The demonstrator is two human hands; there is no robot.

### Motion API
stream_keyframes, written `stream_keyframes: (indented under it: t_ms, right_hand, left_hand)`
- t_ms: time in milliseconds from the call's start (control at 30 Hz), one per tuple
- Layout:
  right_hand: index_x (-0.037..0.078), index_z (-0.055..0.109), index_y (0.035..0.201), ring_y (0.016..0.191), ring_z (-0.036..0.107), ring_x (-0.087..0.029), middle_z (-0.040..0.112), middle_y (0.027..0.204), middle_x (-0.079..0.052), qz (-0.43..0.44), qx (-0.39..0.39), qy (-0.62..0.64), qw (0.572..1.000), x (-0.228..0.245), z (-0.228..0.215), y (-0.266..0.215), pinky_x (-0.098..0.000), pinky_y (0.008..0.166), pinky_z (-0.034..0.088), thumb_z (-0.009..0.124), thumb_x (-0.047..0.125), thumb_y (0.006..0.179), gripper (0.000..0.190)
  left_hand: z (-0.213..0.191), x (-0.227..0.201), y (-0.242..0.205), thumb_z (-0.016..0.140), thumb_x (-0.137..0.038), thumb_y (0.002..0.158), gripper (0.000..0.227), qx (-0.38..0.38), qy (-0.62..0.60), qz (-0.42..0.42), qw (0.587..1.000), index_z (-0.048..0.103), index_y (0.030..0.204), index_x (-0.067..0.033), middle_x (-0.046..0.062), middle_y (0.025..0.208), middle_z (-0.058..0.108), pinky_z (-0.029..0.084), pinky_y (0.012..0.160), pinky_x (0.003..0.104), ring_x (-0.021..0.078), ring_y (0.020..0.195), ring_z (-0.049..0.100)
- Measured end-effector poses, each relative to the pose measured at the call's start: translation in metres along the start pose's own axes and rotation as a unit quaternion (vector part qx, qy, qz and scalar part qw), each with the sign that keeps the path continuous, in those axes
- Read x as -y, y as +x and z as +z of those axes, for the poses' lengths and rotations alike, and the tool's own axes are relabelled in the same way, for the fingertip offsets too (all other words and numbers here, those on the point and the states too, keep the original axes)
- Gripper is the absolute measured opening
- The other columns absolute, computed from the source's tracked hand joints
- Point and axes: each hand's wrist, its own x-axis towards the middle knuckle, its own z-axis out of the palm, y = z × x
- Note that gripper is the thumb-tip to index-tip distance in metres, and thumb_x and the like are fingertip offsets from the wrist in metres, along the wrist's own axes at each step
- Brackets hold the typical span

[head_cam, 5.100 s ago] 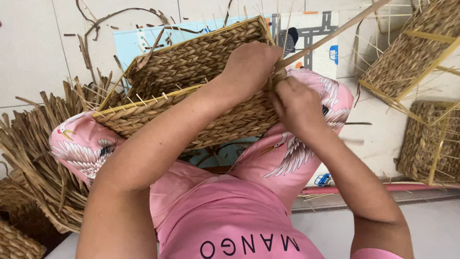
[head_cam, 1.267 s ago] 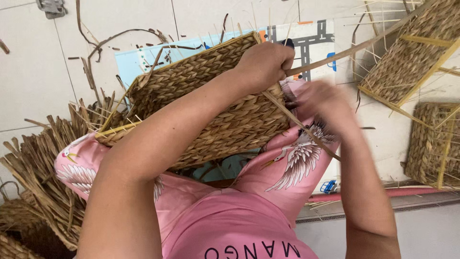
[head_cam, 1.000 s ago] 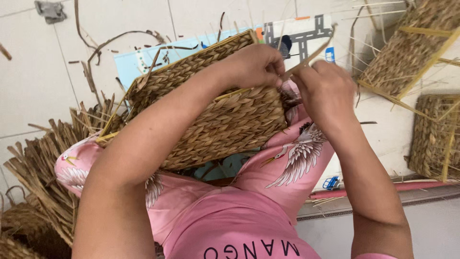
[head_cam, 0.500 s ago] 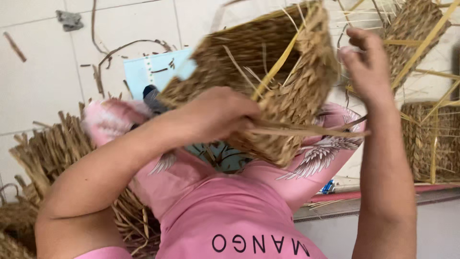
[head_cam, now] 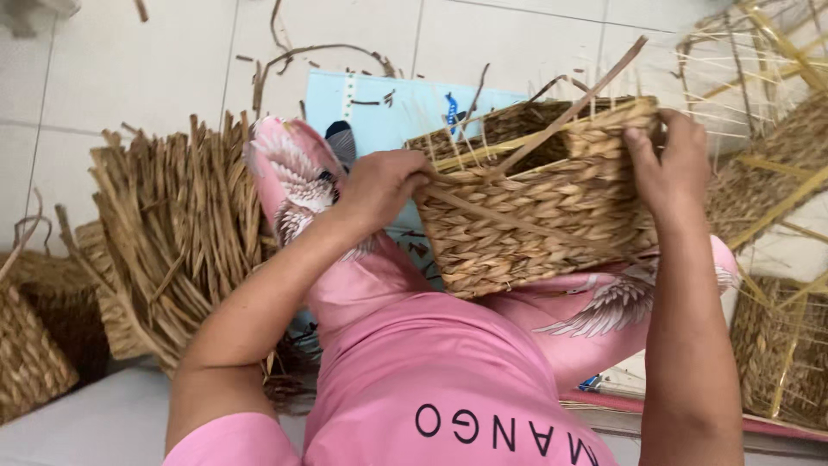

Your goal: The person weaves a basket by hand, threading long dried fibers through a woven container while sitting on the floor.

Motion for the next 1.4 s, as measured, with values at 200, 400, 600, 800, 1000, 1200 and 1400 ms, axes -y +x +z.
stream_keyframes:
  t_ms: [200, 400, 600, 800, 1000, 1200, 1400]
  right_hand:
    - [0.003, 0.061, 0.142, 0.114, 0.062, -0.037, 0.062, 0.129, -0.023, 0.042, -0.008, 0.014, 0.999, 0.014, -0.010, -0.031, -0.0470, 0.098, 0.047, 0.075, 0.033, 0.105, 0.050]
    - [-0.004, 0.061, 0.136, 0.122, 0.063, -0.038, 0.064, 0.129, -0.022, -0.121, -0.070, 0.036, 0.990, 0.006, 0.025, -0.027, -0.0457, 0.105, 0.050, 0.080, 0.019, 0.108, 0.040]
    - [-0.007, 0.053, 0.129, 0.102, 0.062, -0.034, 0.062, 0.119, -0.022, -0.082, 0.035, 0.082, 0.993, 0.021, 0.071, -0.026, -0.0445, 0.089, 0.051, 0.086, 0.022, 0.099, 0.053]
    - [-0.009, 0.053, 0.126, 0.098, 0.062, -0.039, 0.059, 0.112, -0.029, -0.293, -0.123, -0.123, 0.940, 0.095, 0.044, -0.053, -0.0433, 0.084, 0.053, 0.088, 0.017, 0.084, 0.060]
    - [0.010, 0.053, 0.145, 0.078, 0.058, -0.006, 0.064, 0.097, 0.001, -0.051, 0.263, 0.429, 0.862, 0.172, 0.078, -0.079, -0.0197, 0.064, 0.048, 0.075, 0.013, 0.096, 0.054]
    - [0.003, 0.069, 0.109, 0.065, 0.055, -0.009, 0.066, 0.083, -0.005, -0.017, 0.228, 0.588, 0.775, 0.173, 0.086, -0.064, -0.0217, 0.059, 0.043, 0.068, 0.016, 0.116, 0.015]
    - [0.004, 0.070, 0.107, 0.062, 0.055, -0.011, 0.066, 0.082, -0.005, 0.102, 0.182, 0.675, 0.708, 0.111, 0.093, -0.059, -0.0224, 0.059, 0.042, 0.066, 0.018, 0.120, 0.020]
  left_hand:
    - [-0.008, -0.010, -0.032, 0.071, -0.009, 0.090, 0.006, -0.071, 0.021, 0.042, 0.996, 0.069, 0.096, -0.0082, 0.011, 0.087, 0.070, 0.054, 0.070, 0.044, 0.0341, 0.083, 0.069]
    - [-0.022, -0.007, -0.062, 0.070, -0.007, 0.094, 0.006, -0.184, 0.092, 0.017, 0.978, 0.068, 0.099, -0.0079, 0.011, 0.088, 0.068, 0.054, 0.070, 0.043, 0.0325, 0.084, 0.069]
    - [-0.003, 0.016, -0.068, 0.067, -0.008, 0.091, 0.016, -0.240, 0.107, -0.013, 0.965, 0.066, 0.107, -0.0097, 0.011, 0.088, 0.067, 0.054, 0.070, 0.044, 0.0325, 0.084, 0.069]
    - [0.004, 0.021, -0.071, 0.067, -0.012, 0.098, 0.007, -0.241, 0.100, -0.033, 0.965, 0.064, 0.103, -0.0104, 0.009, 0.083, 0.067, 0.054, 0.068, 0.043, 0.0307, 0.082, 0.069]
    - [0.012, 0.015, -0.075, 0.063, -0.008, 0.097, 0.011, -0.260, 0.109, -0.031, 0.959, 0.065, 0.107, -0.0111, 0.008, 0.087, 0.066, 0.054, 0.069, 0.039, 0.0267, 0.084, 0.069]
    - [0.020, 0.009, -0.072, 0.061, -0.005, 0.091, 0.020, -0.276, 0.104, -0.008, 0.955, 0.068, 0.110, -0.0099, 0.007, 0.093, 0.066, 0.055, 0.075, 0.038, 0.0264, 0.088, 0.065]
    - [0.033, 0.062, -0.105, 0.055, -0.001, 0.104, 0.021, -0.336, -0.035, -0.061, 0.939, 0.066, 0.120, -0.0073, 0.008, 0.107, 0.070, 0.060, 0.082, 0.035, 0.0212, 0.094, 0.073]
